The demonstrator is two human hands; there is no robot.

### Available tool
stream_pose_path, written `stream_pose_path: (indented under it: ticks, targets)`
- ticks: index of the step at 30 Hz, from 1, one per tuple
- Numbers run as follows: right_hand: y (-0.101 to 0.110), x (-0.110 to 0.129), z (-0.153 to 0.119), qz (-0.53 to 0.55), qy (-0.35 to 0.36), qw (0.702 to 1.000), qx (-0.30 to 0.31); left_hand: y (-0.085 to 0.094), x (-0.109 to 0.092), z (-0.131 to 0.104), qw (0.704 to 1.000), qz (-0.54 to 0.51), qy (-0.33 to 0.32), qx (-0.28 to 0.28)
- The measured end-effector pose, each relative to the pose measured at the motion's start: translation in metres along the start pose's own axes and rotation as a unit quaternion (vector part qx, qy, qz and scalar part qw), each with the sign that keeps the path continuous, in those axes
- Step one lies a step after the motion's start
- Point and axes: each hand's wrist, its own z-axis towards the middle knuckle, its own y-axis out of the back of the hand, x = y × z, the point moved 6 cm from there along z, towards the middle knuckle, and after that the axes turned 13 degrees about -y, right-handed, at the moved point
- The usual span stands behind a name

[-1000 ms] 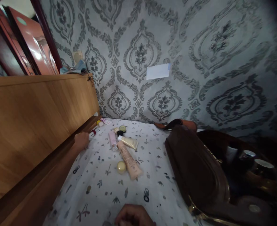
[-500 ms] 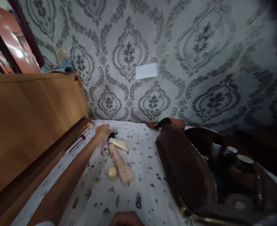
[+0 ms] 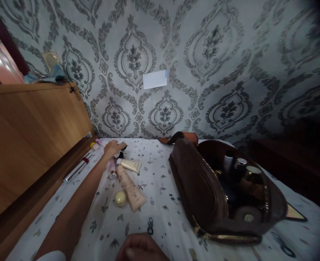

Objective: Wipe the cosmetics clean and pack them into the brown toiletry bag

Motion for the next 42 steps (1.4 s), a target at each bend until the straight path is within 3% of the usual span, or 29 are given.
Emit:
stream_pose_path:
  ticks: [2, 5, 10, 15, 18, 21, 25, 29, 32, 35, 37, 39, 42]
  targets:
    - [-0.003, 0.003, 0.0, 0.06, 0.01, 0.998, 0.024, 0.007, -0.003, -0.018, 0.994, -0.108, -0.015, -0.01]
    - [-0.01, 0.013, -0.006, 0.136, 0.046, 0.988, 0.05, 0.006, -0.012, -0.06, 0.96, -0.275, -0.044, 0.007]
    - [-0.011, 0.029, -0.023, 0.152, 0.093, 0.984, 0.009, -0.012, -0.029, -0.138, 0.889, -0.454, -0.046, 0.043]
    - [0.008, 0.05, -0.032, 0.092, 0.188, 0.969, -0.13, -0.035, -0.045, -0.195, 0.821, -0.568, 0.002, 0.064]
    - [0.018, 0.066, -0.042, -0.007, 0.261, 0.939, -0.226, -0.052, -0.054, -0.219, 0.773, -0.626, 0.055, 0.083]
    - [0.022, 0.073, -0.054, -0.095, 0.302, 0.906, -0.283, -0.068, -0.066, -0.235, 0.753, -0.644, 0.064, 0.115]
    - [0.029, 0.066, -0.072, -0.132, 0.33, 0.868, -0.347, -0.081, -0.069, -0.246, 0.769, -0.623, 0.053, 0.133]
    - [0.037, 0.061, -0.085, -0.16, 0.354, 0.831, -0.399, -0.084, -0.068, -0.248, 0.802, -0.58, -0.015, 0.146]
    - [0.043, 0.062, -0.089, -0.181, 0.358, 0.809, -0.43, -0.085, -0.063, -0.247, 0.795, -0.593, -0.005, 0.13]
    - [0.044, 0.062, -0.089, -0.212, 0.353, 0.796, -0.444, -0.081, -0.061, -0.245, 0.78, -0.621, -0.002, 0.077]
    - [0.042, 0.061, -0.088, -0.235, 0.353, 0.787, -0.448, -0.075, -0.059, -0.243, 0.802, -0.596, -0.016, 0.037]
    - [0.041, 0.061, -0.087, -0.252, 0.351, 0.782, -0.448, -0.066, -0.057, -0.242, 0.841, -0.538, -0.052, 0.003]
    - [0.04, 0.059, -0.086, -0.273, 0.346, 0.779, -0.447, -0.054, -0.06, -0.243, 0.88, -0.459, -0.12, -0.021]
